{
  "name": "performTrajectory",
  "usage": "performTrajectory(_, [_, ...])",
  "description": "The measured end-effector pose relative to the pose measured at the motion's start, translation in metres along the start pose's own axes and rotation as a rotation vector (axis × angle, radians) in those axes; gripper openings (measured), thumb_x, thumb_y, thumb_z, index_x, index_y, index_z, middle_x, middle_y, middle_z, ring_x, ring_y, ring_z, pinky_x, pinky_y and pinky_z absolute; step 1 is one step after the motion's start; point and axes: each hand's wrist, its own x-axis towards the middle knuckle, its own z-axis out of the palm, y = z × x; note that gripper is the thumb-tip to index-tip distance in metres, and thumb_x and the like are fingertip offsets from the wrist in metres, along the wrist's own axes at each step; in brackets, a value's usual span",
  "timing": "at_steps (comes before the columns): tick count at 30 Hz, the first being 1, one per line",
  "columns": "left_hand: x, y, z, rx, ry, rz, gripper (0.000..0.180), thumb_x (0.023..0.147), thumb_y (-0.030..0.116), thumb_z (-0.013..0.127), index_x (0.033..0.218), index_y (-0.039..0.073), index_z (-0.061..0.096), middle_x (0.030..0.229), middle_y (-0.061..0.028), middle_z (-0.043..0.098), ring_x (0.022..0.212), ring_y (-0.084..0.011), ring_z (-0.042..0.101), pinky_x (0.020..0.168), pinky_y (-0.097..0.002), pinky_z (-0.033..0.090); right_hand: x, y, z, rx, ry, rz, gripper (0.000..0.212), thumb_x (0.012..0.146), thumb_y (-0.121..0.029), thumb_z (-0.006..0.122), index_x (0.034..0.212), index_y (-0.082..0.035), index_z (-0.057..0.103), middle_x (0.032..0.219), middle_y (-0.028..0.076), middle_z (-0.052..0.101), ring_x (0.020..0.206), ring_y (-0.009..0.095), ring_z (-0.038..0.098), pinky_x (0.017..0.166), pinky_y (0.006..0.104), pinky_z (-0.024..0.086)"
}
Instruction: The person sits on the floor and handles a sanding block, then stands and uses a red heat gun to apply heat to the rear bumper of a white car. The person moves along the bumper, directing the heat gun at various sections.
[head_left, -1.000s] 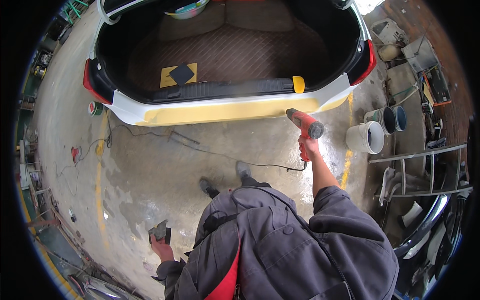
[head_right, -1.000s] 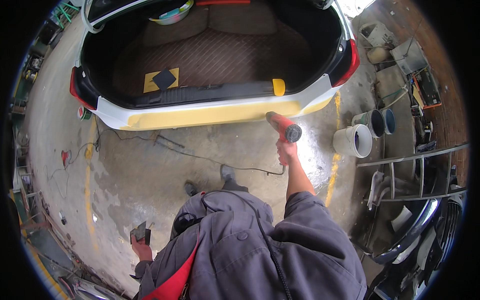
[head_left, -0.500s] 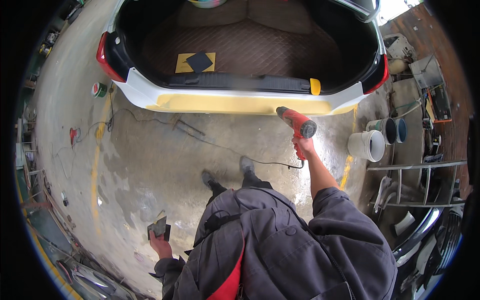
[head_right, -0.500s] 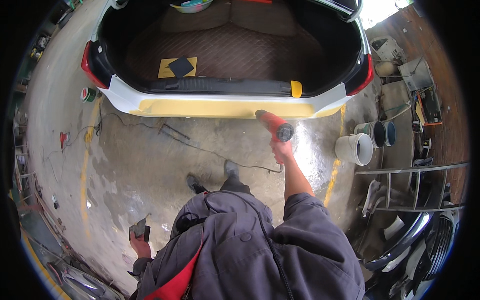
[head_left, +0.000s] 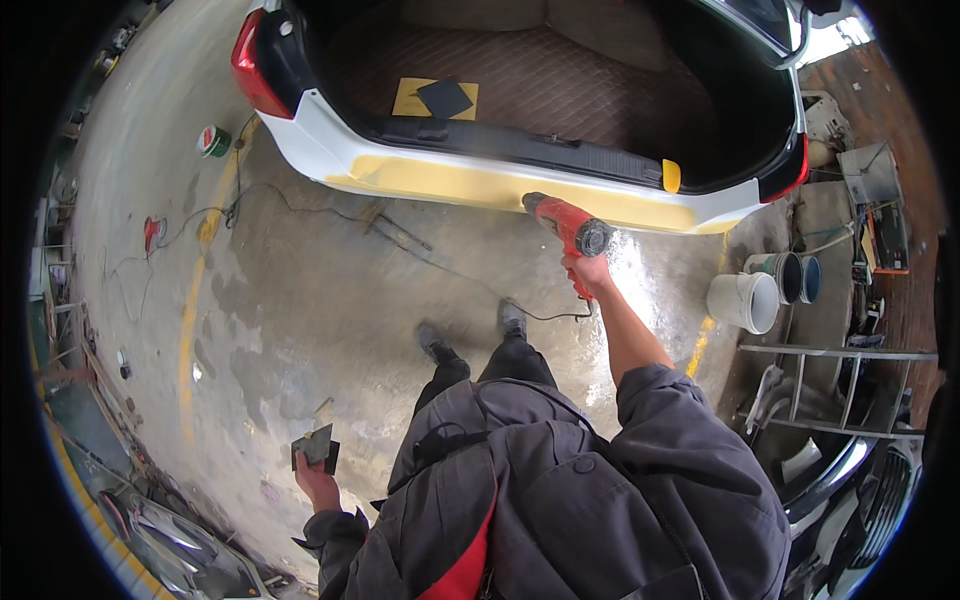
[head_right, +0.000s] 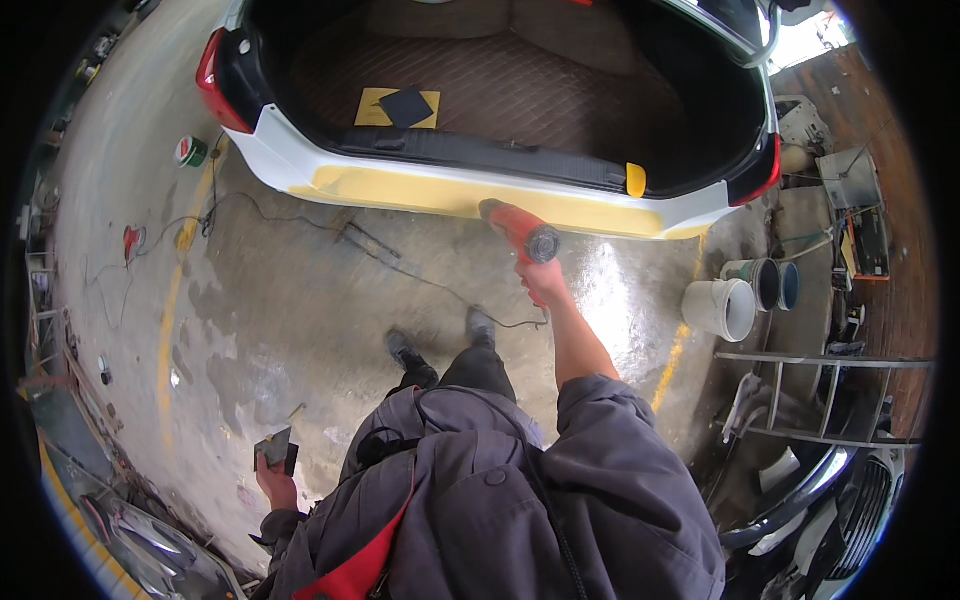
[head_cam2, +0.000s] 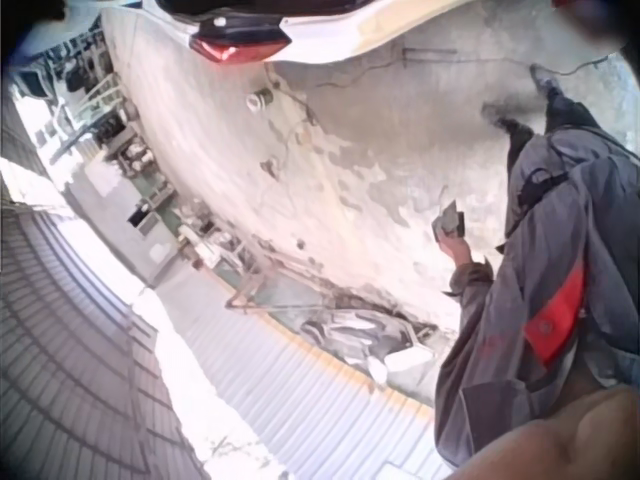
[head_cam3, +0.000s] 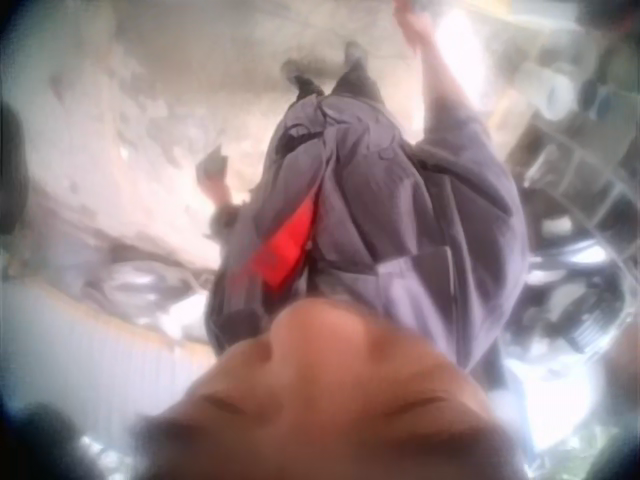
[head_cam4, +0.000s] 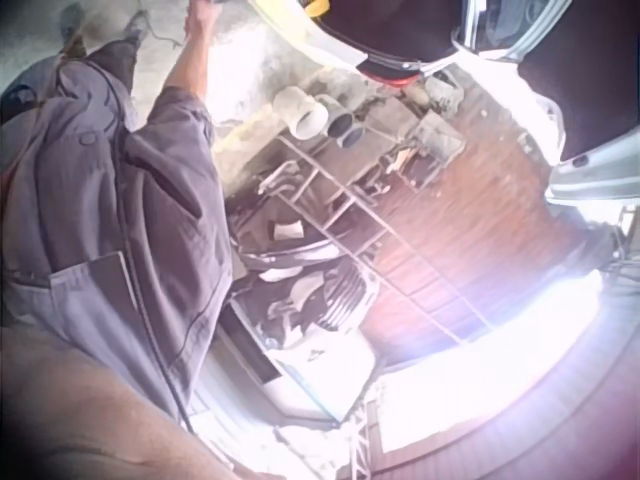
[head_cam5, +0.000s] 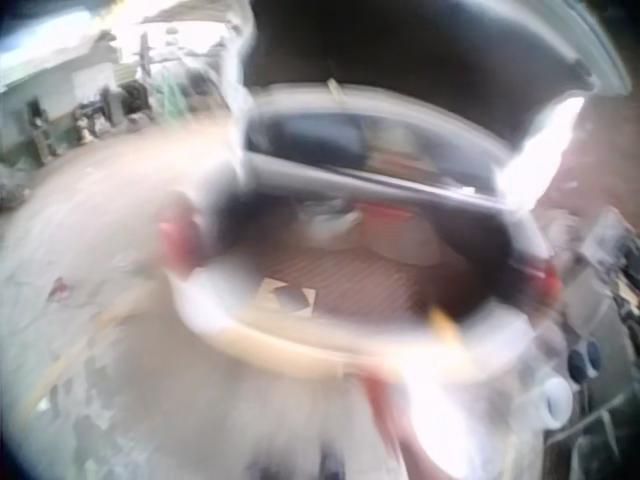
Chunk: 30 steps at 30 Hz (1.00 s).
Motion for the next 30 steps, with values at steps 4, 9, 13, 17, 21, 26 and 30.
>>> performTrajectory(4, [0.012,0.006,-0.013,-0.005,0.006,-0.024,0.033,0.104,0.027,0.055,0.118,-0.001,0.062,0.113,-0.0111,0.07,0.101,-0.0217,0.068,0.092,-0.0327,0.054,0.017,-0.004,0.036,-0.005,-0.048,-0.073,0.014,0.076,-0.011,0.069,0.086,-0.003,0.063,0.073,0.004,0.063,0.059,0.013,0.06,0.052,0.0317,0.047])
performTrajectory(9, [0.024,0.013,-0.039,-0.024,0.017,-0.016,0.033,0.104,0.028,0.054,0.117,-0.001,0.063,0.111,-0.0108,0.07,0.098,-0.0222,0.069,0.091,-0.0329,0.055,0.026,-0.021,0.086,-0.041,-0.13,-0.147,0.014,0.076,-0.013,0.068,0.084,-0.002,0.064,0.069,0.005,0.064,0.059,0.015,0.063,0.054,0.0322,0.051])
performTrajectory(13, [0.022,0.019,-0.045,-0.03,0.068,-0.058,0.034,0.104,0.03,0.054,0.117,-0.001,0.063,0.111,-0.0108,0.07,0.098,-0.0213,0.069,0.088,-0.032,0.055,0.02,-0.044,0.125,-0.154,-0.127,-0.163,0.015,0.076,-0.015,0.067,0.084,-0.002,0.064,0.068,0.006,0.065,0.059,0.015,0.064,0.055,0.0326,0.051])
performTrajectory(17, [0.024,0.023,-0.056,-0.023,0.085,-0.035,0.035,0.103,0.033,0.055,0.113,0.001,0.065,0.107,-0.0101,0.071,0.092,-0.019,0.069,0.081,-0.0298,0.054,0.024,-0.059,0.156,-0.203,-0.165,-0.22,0.014,0.076,-0.014,0.067,0.084,-0.003,0.065,0.067,0.007,0.065,0.058,0.016,0.064,0.055,0.0327,0.051])
performTrajectory(21, [0.023,0.03,-0.061,-0.024,0.132,-0.065,0.034,0.101,0.033,0.057,0.111,0.002,0.066,0.103,-0.0097,0.072,0.089,-0.0186,0.07,0.077,-0.0295,0.055,0.022,-0.078,0.188,-0.201,-0.169,-0.217,0.009,0.075,-0.006,0.067,0.079,-0.001,0.06,0.067,0.005,0.061,0.057,0.015,0.058,0.052,0.0339,0.047])
performTrajectory(26, [0.041,0.019,-0.092,-0.065,0.132,-0.059,0.036,0.1,0.033,0.06,0.114,0.0,0.065,0.105,-0.0105,0.071,0.09,-0.0203,0.07,0.078,-0.0308,0.056,0.032,-0.092,0.223,-0.264,-0.195,-0.272,0.018,0.075,-0.015,0.066,0.087,-0.001,0.066,0.07,0.009,0.068,0.06,0.018,0.066,0.058,0.0343,0.053])
performTrajectory(30, [0.052,0.015,-0.109,-0.083,0.147,-0.055,0.038,0.1,0.032,0.06,0.118,-0.001,0.063,0.108,-0.0114,0.071,0.093,-0.0223,0.07,0.082,-0.0329,0.057,0.042,-0.1,0.244,-0.318,-0.232,-0.275,0.021,0.075,-0.015,0.066,0.09,-0.001,0.066,0.074,0.009,0.068,0.062,0.018,0.066,0.061,0.0346,0.054])
